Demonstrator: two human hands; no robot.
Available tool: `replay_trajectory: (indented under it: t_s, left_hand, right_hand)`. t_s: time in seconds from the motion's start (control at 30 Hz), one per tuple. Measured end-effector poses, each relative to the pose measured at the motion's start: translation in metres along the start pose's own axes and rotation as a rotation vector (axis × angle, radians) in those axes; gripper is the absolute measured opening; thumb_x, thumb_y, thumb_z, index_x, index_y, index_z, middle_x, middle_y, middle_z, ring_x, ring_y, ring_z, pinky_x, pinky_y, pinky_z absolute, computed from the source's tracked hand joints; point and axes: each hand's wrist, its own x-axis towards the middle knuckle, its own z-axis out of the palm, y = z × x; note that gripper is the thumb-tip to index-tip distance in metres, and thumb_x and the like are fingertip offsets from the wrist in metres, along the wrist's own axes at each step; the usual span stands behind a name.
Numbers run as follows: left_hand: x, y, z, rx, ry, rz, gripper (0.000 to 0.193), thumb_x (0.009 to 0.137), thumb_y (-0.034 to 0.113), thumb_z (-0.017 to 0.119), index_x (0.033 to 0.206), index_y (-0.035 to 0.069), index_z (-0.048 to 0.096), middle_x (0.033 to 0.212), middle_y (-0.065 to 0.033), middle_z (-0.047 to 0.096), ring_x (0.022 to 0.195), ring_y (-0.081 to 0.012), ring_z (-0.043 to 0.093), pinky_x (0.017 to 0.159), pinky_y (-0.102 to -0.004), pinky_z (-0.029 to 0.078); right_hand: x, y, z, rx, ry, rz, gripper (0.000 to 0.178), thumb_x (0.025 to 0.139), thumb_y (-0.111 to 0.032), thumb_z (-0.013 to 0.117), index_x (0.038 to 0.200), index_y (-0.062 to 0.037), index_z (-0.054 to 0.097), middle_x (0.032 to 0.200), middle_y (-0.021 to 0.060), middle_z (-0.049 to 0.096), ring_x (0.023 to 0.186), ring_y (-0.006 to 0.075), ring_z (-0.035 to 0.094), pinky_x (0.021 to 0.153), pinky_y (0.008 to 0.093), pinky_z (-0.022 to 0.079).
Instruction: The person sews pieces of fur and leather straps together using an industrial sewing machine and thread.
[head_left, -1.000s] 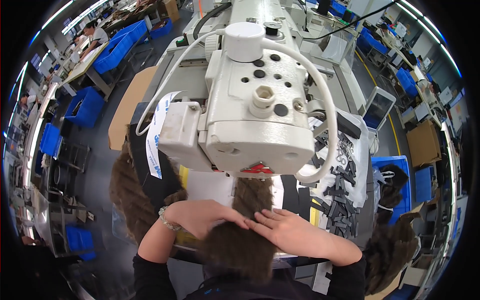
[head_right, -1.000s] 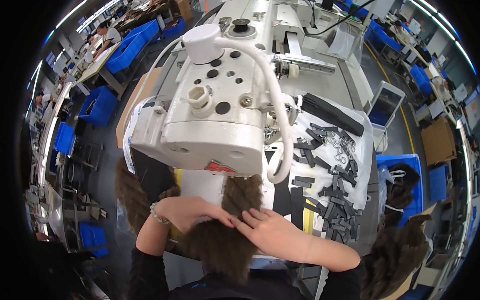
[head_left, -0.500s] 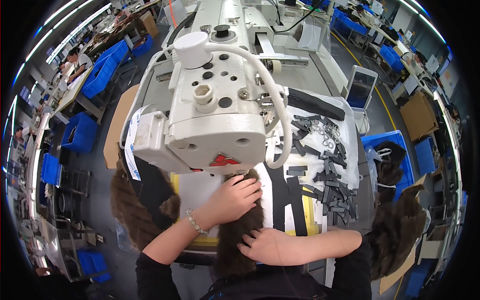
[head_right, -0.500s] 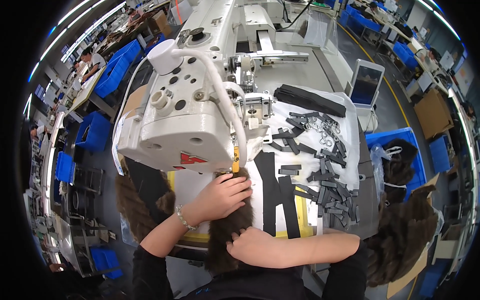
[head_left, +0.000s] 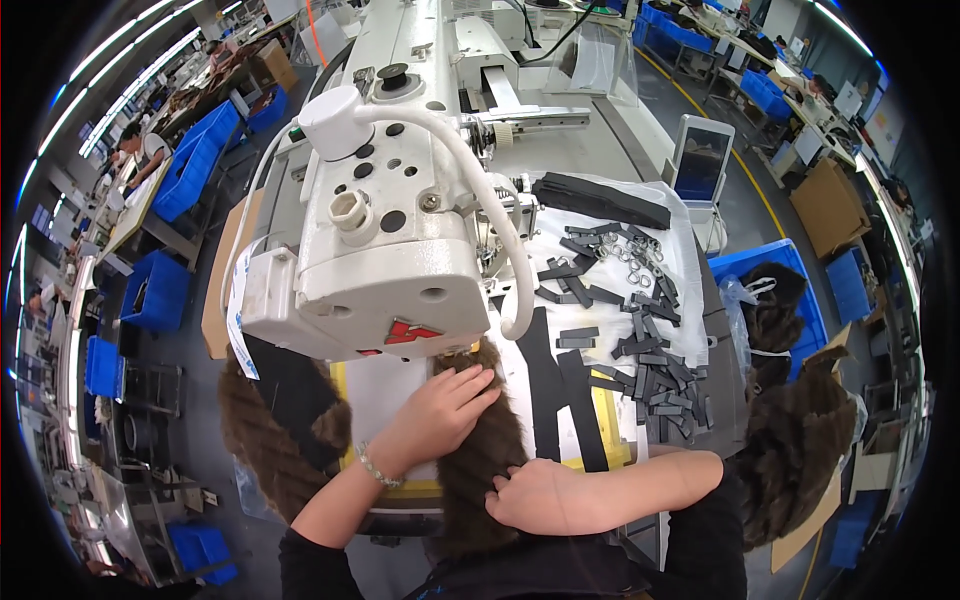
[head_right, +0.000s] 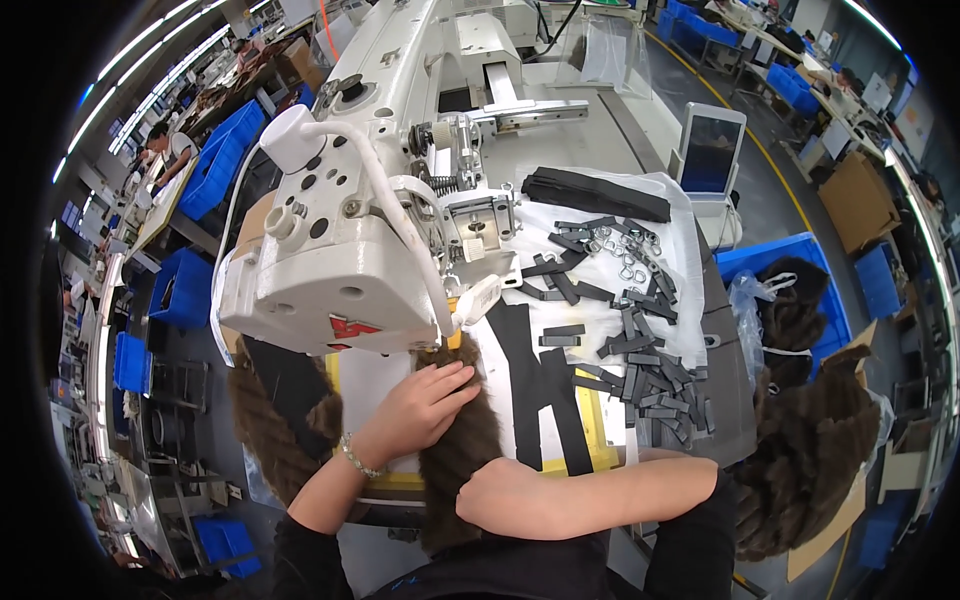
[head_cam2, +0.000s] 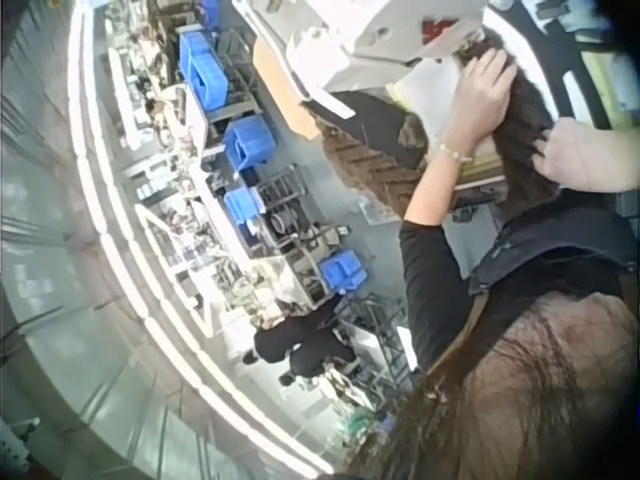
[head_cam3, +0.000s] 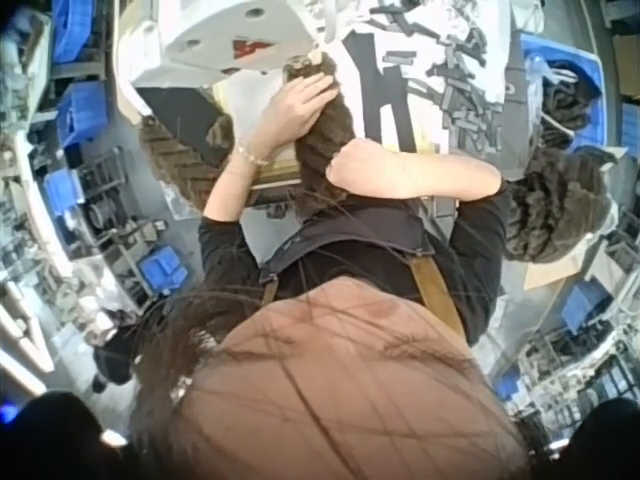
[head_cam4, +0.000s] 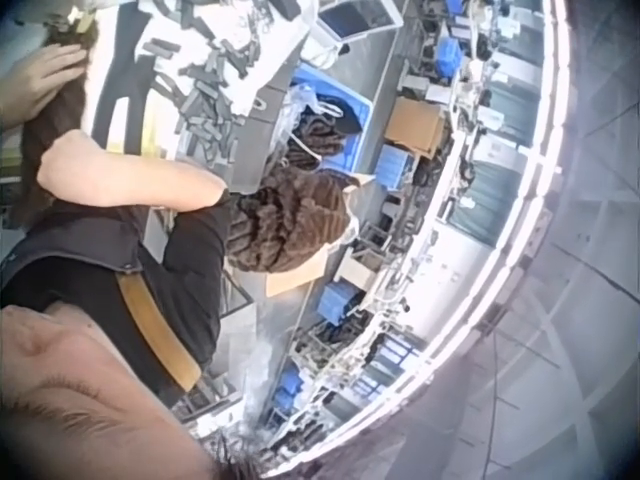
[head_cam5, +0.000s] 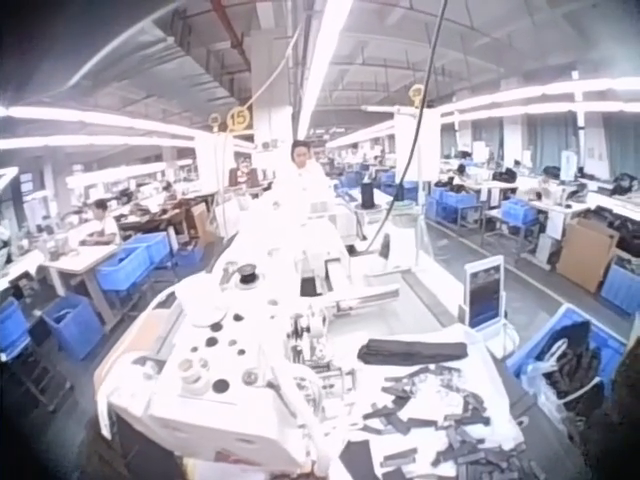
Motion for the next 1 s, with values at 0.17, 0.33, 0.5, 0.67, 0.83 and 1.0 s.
replay_trajectory:
  t_s: [0.17,0.33,0.5,0.67,0.83,1.0]
  left_hand:
    - [-0.004,0.002,0.004,-0.036,0.003,-0.029,0.033,0.081,0.005,0.063,0.114,0.002,0.062,0.126,-0.0157,0.058,0.119,-0.0315,0.055,0.098,-0.0442,0.045]
    - [-0.007,0.003,0.007,-0.046,0.001,-0.015,0.033,0.082,0.007,0.064,0.115,0.002,0.062,0.128,-0.0162,0.057,0.120,-0.0320,0.054,0.099,-0.0453,0.044]
    - [-0.007,0.016,-0.003,-0.046,-0.129,-0.055,0.065,0.080,0.044,0.070,0.130,0.005,0.054,0.139,-0.0202,0.047,0.130,-0.0355,0.043,0.104,-0.0524,0.037]
    - [-0.019,0.027,-0.003,0.050,-0.184,-0.131,0.079,0.080,0.056,0.064,0.140,0.009,0.044,0.146,-0.0201,0.037,0.136,-0.0347,0.035,0.108,-0.0533,0.031]
    - [-0.015,0.031,0.000,0.092,-0.167,-0.111,0.074,0.083,0.054,0.062,0.140,0.009,0.045,0.145,-0.0205,0.039,0.134,-0.0344,0.037,0.107,-0.0516,0.033]
    - [-0.023,0.037,0.004,0.064,-0.139,-0.126,0.072,0.083,0.050,0.063,0.139,0.008,0.045,0.144,-0.0212,0.039,0.133,-0.0360,0.038,0.106,-0.0525,0.033]
  right_hand:
    - [-0.005,-0.003,-0.020,0.007,-0.078,0.029,0.009,0.072,-0.007,0.061,0.067,-0.0013,0.066,0.067,0.0140,0.066,0.070,0.0311,0.069,0.057,0.0393,0.054]
    - [0.000,-0.005,0.004,0.033,-0.073,0.029,0.008,0.072,-0.007,0.062,0.073,0.0003,0.065,0.069,0.0151,0.066,0.070,0.0318,0.069,0.057,0.0392,0.055]
    - [-0.008,-0.002,-0.015,0.020,-0.190,-0.031,0.022,0.078,-0.015,0.063,0.091,0.0019,0.059,0.087,0.0179,0.066,0.077,0.0300,0.068,0.061,0.0365,0.055]
    - [-0.024,0.049,-0.084,-0.223,-0.042,0.290,0.017,0.080,-0.019,0.067,0.077,-0.0044,0.059,0.077,0.0113,0.064,0.072,0.0296,0.067,0.060,0.0403,0.053]
    - [-0.043,0.116,-0.054,-0.297,0.285,0.656,0.015,0.077,-0.014,0.070,0.084,-0.0052,0.060,0.082,0.0099,0.062,0.080,0.0286,0.065,0.071,0.0386,0.053]
    - [-0.049,0.123,-0.046,-0.185,0.343,0.714,0.015,0.076,-0.010,0.069,0.086,-0.0043,0.059,0.084,0.0091,0.059,0.084,0.0287,0.064,0.076,0.0397,0.051]
